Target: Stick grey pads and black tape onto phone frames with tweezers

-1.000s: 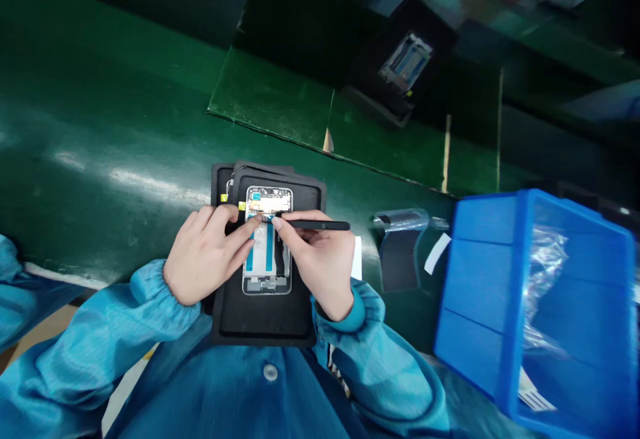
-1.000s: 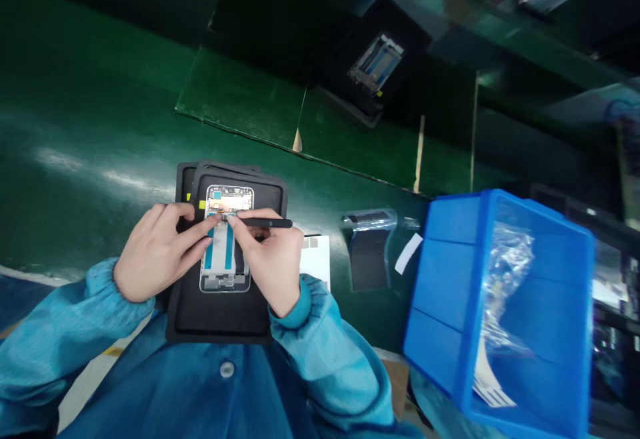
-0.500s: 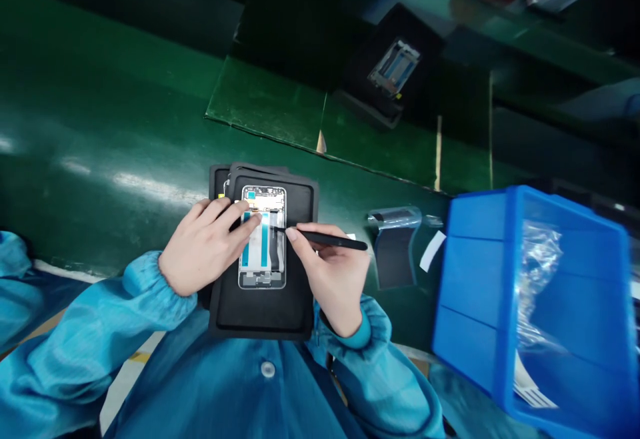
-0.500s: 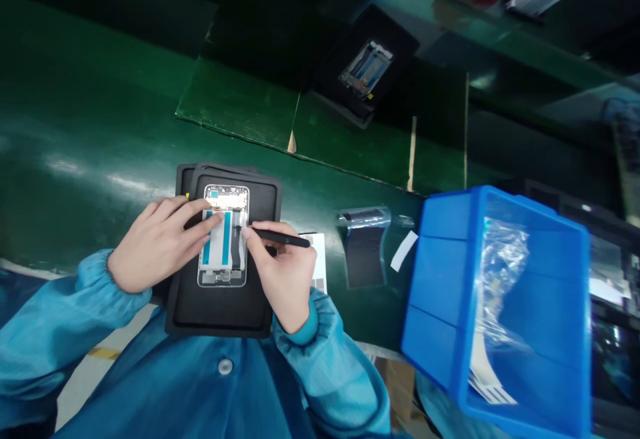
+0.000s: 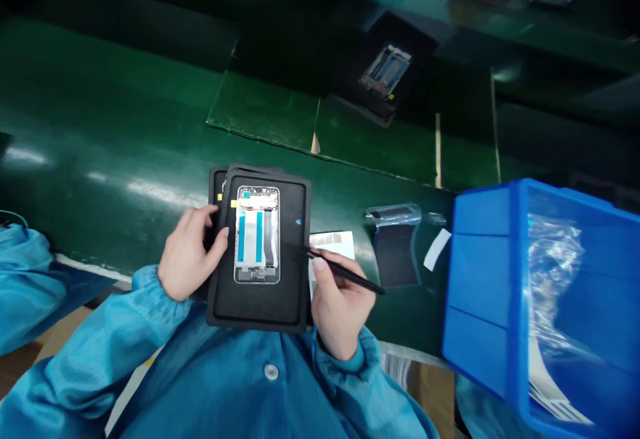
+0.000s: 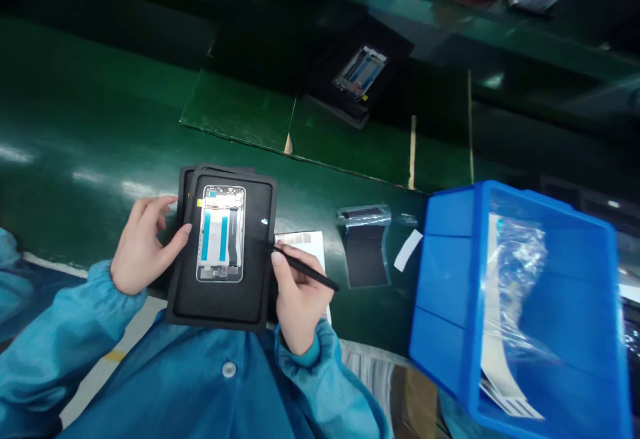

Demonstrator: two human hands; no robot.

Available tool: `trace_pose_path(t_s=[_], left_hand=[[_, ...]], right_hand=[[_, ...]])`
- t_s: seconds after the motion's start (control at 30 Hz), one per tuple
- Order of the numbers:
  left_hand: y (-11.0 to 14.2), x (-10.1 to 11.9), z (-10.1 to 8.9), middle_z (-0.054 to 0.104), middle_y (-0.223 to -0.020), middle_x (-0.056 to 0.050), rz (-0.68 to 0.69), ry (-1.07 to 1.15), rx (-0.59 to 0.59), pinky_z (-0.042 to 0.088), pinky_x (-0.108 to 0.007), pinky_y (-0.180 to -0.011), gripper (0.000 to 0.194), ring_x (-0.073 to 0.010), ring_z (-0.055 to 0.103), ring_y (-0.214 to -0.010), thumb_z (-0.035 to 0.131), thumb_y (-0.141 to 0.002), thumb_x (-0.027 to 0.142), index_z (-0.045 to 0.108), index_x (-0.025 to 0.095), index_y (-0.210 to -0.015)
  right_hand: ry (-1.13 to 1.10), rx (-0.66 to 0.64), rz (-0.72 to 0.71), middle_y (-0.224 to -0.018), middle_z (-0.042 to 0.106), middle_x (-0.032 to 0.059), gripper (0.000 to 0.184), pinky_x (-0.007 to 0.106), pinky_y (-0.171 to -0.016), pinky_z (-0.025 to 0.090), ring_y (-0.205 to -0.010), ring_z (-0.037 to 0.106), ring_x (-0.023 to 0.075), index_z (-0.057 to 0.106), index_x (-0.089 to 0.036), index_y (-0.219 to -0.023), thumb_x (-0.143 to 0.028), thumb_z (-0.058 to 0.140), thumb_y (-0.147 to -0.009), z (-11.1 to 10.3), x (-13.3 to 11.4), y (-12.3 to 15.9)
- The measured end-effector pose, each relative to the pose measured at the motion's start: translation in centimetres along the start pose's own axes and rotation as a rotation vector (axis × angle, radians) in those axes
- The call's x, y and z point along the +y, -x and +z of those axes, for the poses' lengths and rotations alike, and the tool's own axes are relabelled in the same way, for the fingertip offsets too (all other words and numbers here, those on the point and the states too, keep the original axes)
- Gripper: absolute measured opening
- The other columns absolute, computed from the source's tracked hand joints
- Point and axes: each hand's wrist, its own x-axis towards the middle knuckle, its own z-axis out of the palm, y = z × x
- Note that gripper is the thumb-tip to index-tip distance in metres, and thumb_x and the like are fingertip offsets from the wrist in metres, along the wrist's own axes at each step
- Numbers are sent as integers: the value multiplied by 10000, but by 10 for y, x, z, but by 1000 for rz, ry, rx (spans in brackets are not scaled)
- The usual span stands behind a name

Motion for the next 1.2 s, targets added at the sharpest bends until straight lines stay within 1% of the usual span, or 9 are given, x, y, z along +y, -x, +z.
trace_pose_path(t_s=[0.17,0.3,0.53,0.63,0.73,0.87,0.97,1.07,1.2], left_hand=[[13,17,16,675,-913,-78,-173,-73,-3,548,-360,-771,407,-231,669,-841,448,-946,349,624,113,-1228],[5,10,-11,714,-944,-66,-213,-116,44,539,-319,-791,425,-206,680,-821,460,-917,370,653,148,-1224],[-35,-86,-105,690,-895,0,-512,-477,128,506,-347,-910,438,-143,582,-768,530,-857,342,647,176,-1246],[-52,-122,-112,641,-848,-4,-491,-535,79,505,-366,-912,344,-139,551,-779,491,-914,335,642,146,-1159],[-65,-128,-102,630,-821,-27,-441,-545,-1,527,-370,-848,278,-173,562,-770,498,-925,325,638,138,-1075],[-70,-75,-78,656,-1049,-111,-317,-606,44,521,-464,-896,422,-280,600,-967,531,-930,389,577,106,-1238],[-63,2,-43,636,-1211,-123,99,-526,68,495,-436,-983,401,-279,585,-1122,451,-993,334,536,133,-1329],[-46,79,7,670,-1175,-83,515,-285,-175,487,-374,-963,275,-241,602,-1099,503,-978,269,620,179,-1210],[-26,134,67,663,-1178,-81,695,-319,-481,466,-369,-850,346,-255,602,-1063,647,-919,289,611,186,-1247]], right_hand=[[-80,13,55,-891,788,44,138,370,-823,628,-883,771,216,742,-225,-889,-223,822,-776,4,4,26],[-274,-38,-8,-885,764,4,144,436,-937,605,-868,756,183,735,-256,-924,-172,780,-816,15,-15,33],[-353,-163,-56,-901,751,0,172,455,-936,603,-920,754,204,735,-269,-934,-153,778,-815,-6,-18,20],[-224,-117,4,-915,771,29,162,390,-830,630,-889,770,221,743,-250,-922,-182,807,-790,-34,1,9],[-85,-52,20,-892,790,48,196,377,-778,632,-824,775,229,759,-232,-941,-222,836,-761,-63,19,-4],[53,-28,-9,-867,797,51,197,358,-718,632,-777,771,226,773,-224,-920,-255,850,-741,-95,32,-23],[156,-102,-35,-867,796,53,159,366,-708,636,-777,765,227,780,-222,-882,-269,845,-745,-111,31,-35],[213,-240,-71,-882,795,50,128,389,-775,635,-824,760,229,783,-228,-874,-283,829,-767,-120,26,-41],[261,-466,-132,-866,792,37,95,359,-758,623,-805,752,210,779,-232,-868,-267,817,-788,-123,23,-40]])
